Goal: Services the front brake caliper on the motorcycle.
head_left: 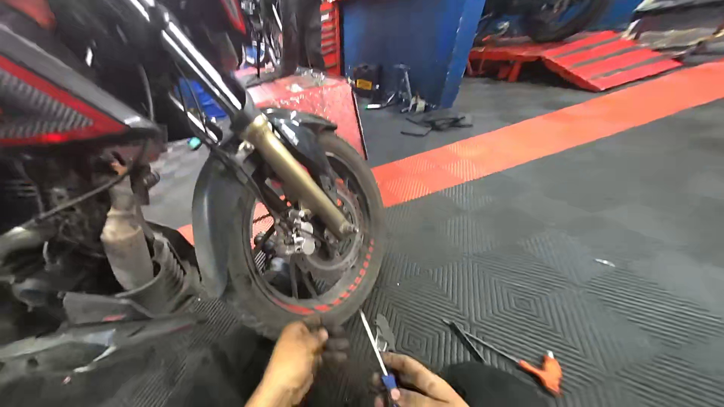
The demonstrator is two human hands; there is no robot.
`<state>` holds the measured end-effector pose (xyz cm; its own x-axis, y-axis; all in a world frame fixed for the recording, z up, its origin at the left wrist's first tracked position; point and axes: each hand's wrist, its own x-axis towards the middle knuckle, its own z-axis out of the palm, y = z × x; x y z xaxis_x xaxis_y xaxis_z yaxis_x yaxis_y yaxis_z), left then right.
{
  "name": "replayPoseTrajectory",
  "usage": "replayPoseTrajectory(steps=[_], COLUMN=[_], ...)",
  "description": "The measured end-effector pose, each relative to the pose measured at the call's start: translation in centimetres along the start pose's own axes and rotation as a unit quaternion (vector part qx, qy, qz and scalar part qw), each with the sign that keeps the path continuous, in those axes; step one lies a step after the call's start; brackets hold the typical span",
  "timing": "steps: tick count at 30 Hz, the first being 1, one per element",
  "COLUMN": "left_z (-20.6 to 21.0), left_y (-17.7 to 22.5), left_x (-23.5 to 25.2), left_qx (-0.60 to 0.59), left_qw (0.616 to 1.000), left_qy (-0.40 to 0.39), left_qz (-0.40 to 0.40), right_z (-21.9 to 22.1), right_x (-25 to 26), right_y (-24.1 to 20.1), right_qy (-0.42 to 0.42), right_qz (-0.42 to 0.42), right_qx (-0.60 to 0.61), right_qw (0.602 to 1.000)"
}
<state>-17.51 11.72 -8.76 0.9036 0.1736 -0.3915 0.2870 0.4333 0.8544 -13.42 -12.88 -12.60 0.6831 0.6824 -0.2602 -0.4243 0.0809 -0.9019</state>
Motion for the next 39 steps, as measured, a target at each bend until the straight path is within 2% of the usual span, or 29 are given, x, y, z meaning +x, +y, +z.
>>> replayPoseTrajectory(steps=[3,5,7,9,14,16,24,28,31,33,35,37,39], left_z=[-1.1,-1.8,-2.3,-2.3,-0.3,0.2,0.8,0.8,0.6,0.8,1.3,1.9,2.4], left_y=[0.9,0.5,-0.1,-0.4,-0.3,-0.2,-0.4,-0.7,-1.0,-0.7,0.3,1.6,2.8], left_x=[-0.4,-0.7,-1.0,-1.3,-1.9,-2.1,-2.3,-1.9,-1.6,-1.2,-0.4,0.6,1.6], left_qx=[-0.068,-0.086,-0.108,-0.149,-0.282,-0.307,-0.322,-0.334,-0.301,-0.27,-0.249,-0.234,-0.217], left_qw=[0.996,0.99,0.984,0.977,0.952,0.946,0.94,0.936,0.944,0.951,0.954,0.953,0.952], left_qy=[-0.029,-0.047,-0.067,-0.07,0.038,0.041,0.074,0.072,0.074,0.092,0.123,0.15,0.156], left_qz=[0.057,0.099,0.125,0.132,0.116,0.098,0.08,0.09,0.11,0.116,0.115,0.122,0.149], right_z=[2.0,3.1,3.8,4.2,5.2,5.5,5.0,4.8,4.7,4.7,4.6,4.5,4.8], right_x=[-1.8,-2.5,-2.9,-2.8,-1.9,-1.6,-1.0,-0.9,-0.8,-0.2,1.2,2.9,4.3], right_y=[-2.2,-3.2,-4.3,-5.4,-5.2,-4.7,-4.4,-4.8,-5.1,-5.0,-5.1,-5.4,-6.9], right_qy=[-0.055,-0.034,0.002,0.013,0.015,0.023,0.031,0.022,0.016,0.018,0.019,0.029,0.04], right_qz=[-0.064,-0.149,-0.21,-0.233,-0.249,-0.242,-0.22,-0.209,-0.2,-0.205,-0.196,-0.166,-0.128], right_qx=[-0.239,-0.333,-0.389,-0.428,-0.476,-0.495,-0.536,-0.546,-0.555,-0.543,-0.509,-0.482,-0.483], right_qw=[0.967,0.931,0.897,0.873,0.844,0.834,0.814,0.811,0.807,0.814,0.838,0.86,0.865])
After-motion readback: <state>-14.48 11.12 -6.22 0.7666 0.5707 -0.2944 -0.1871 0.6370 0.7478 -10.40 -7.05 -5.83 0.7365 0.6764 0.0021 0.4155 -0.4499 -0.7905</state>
